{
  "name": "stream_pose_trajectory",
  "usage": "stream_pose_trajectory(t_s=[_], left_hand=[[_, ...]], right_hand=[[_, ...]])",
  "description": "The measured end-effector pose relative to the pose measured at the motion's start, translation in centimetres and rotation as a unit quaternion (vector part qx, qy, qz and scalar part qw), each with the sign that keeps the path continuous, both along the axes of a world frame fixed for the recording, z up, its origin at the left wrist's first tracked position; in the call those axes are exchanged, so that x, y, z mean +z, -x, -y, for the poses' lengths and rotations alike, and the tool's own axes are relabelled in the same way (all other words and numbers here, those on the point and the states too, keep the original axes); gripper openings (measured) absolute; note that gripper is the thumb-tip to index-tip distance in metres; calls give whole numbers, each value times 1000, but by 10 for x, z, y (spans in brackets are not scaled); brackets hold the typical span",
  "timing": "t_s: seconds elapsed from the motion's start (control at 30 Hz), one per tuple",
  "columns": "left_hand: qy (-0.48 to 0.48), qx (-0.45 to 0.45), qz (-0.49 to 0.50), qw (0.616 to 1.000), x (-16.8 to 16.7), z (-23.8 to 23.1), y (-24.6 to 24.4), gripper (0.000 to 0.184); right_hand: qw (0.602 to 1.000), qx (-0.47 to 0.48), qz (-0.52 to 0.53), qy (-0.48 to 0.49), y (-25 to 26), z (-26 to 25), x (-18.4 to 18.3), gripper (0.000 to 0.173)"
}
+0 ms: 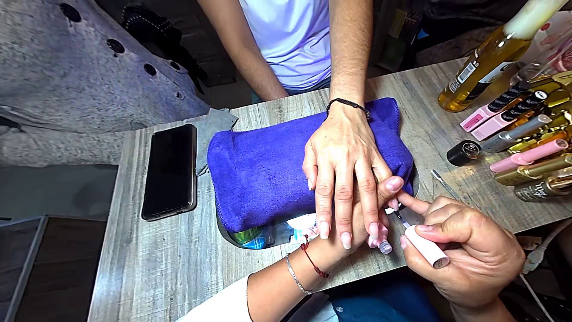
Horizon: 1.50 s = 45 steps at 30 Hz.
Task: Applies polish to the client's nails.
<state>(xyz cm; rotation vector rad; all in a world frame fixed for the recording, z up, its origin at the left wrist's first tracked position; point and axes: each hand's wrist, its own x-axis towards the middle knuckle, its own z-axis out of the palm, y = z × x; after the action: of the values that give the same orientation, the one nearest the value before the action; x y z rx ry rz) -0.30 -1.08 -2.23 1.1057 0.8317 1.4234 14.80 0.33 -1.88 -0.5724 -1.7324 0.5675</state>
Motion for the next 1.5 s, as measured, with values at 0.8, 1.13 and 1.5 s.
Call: stream_pose_trajectory(t_s=[0.8, 1.13, 1.5], left_hand=[[12, -39, 60, 997, -2, -2, -2, 39], [-2, -2, 25, 1000, 0, -2, -2, 34], [10, -2, 13, 1000, 0, -2, -2, 36]], right_hand=[[988, 77, -84, 104, -3, -1, 7, 28], [998, 14, -48, 49, 3, -2, 7, 28], [997, 37, -50, 43, 0, -2, 6, 25]])
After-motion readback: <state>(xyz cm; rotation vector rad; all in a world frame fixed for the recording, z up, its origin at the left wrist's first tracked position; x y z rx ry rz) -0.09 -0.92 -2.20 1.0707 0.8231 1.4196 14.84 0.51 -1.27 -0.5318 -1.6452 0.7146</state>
